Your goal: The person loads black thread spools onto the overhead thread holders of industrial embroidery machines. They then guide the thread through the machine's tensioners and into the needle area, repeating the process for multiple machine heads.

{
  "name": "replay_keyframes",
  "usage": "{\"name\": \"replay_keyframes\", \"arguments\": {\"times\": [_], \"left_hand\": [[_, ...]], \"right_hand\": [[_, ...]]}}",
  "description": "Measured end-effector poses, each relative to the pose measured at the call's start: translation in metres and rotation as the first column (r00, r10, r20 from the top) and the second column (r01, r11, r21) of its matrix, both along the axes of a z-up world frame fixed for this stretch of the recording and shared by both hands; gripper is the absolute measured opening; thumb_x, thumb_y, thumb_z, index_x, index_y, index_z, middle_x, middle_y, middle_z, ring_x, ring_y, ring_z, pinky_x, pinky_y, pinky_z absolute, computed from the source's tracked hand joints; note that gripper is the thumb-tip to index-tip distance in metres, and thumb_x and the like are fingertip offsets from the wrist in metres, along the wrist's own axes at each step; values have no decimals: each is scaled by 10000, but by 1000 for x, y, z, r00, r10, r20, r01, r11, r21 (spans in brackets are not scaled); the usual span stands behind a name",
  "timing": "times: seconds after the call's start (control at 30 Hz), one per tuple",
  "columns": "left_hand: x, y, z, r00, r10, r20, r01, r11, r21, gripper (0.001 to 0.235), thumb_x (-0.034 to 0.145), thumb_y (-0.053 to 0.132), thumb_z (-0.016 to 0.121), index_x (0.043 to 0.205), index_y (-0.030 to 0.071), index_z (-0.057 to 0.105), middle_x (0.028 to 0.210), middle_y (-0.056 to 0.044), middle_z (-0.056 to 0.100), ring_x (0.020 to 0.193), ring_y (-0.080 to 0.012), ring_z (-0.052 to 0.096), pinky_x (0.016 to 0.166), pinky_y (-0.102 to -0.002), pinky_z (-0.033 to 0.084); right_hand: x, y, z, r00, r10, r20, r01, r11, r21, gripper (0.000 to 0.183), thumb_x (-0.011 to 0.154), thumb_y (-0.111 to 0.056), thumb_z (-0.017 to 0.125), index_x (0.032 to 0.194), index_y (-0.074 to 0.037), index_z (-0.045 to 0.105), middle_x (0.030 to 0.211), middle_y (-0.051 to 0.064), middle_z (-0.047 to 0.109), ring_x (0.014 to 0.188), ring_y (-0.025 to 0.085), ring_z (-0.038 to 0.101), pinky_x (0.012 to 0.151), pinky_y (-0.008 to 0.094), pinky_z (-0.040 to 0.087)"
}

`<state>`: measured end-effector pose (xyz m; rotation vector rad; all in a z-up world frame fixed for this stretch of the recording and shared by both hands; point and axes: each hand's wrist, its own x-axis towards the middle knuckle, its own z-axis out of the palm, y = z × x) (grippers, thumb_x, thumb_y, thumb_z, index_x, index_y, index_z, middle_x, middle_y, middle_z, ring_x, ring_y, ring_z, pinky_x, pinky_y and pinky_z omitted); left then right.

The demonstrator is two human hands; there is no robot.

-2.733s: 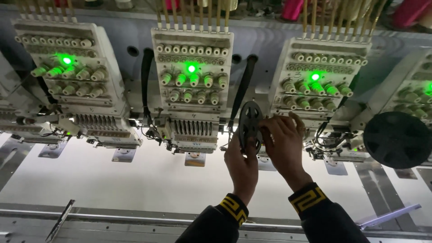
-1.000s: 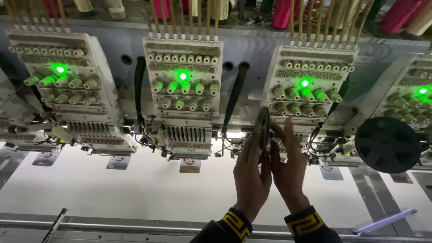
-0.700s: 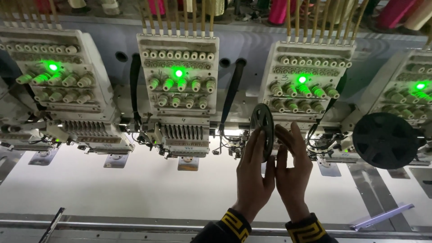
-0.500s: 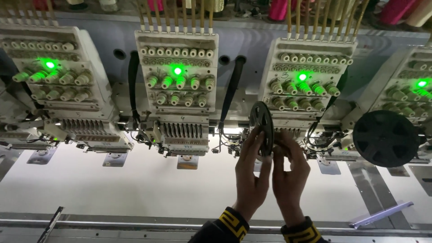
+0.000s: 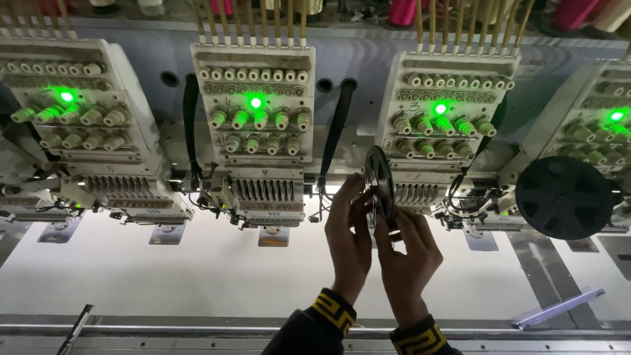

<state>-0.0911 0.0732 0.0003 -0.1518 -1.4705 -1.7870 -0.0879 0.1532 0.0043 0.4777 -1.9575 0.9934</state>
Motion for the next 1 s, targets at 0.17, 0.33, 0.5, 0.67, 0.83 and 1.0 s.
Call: {"name": "replay_keyframes", "arguments": {"times": [0.17,0.33,0.5,0.67,0.83,1.0], "left_hand": [[-10,-12,0,965,85,247,-47,987,-156,325,990,113,538,1306,98,609,1179,-71,699,1025,-210,727,766,-321,630],[-17,-15,-6,936,130,327,-48,968,-247,243,982,166,560,1181,116,690,1102,-50,689,849,-176,700,607,-291,594],[-25,-17,-8,955,130,267,-72,974,-215,184,962,76,553,1077,83,697,1045,-65,692,896,-210,699,732,-321,597],[-27,-22,-2,945,76,318,-40,992,-118,136,928,80,607,1031,80,695,997,-69,734,842,-209,740,676,-310,624],[-17,-24,11,929,127,348,-75,985,-158,86,937,83,668,1019,85,694,965,-51,756,791,-181,755,599,-285,644],[-11,-18,22,958,212,192,-134,926,-353,148,940,16,591,1006,91,701,986,-44,702,805,-186,690,596,-286,572]], "right_hand": [[2,-1,-4,1000,-6,-1,6,1000,-1,174,895,-40,792,1050,20,741,979,112,716,746,180,674,577,266,625],[5,-5,-7,1000,-14,12,14,1000,5,203,908,-83,786,1094,-10,747,957,84,711,686,134,660,560,252,607],[6,-5,-8,1000,12,-3,-12,1000,-9,211,914,-66,775,1108,9,738,966,112,704,689,153,646,549,254,608],[4,-2,-10,1000,-12,-14,12,1000,-12,191,901,-71,793,1070,3,742,965,106,712,701,158,652,548,249,598],[4,-2,-10,999,-43,-3,43,999,-6,188,893,-58,803,1065,-1,752,941,85,717,704,153,642,538,242,585],[5,-1,-10,999,-39,3,39,999,8,199,877,-6,809,1067,-4,750,941,82,713,727,152,644,549,253,602]]}}
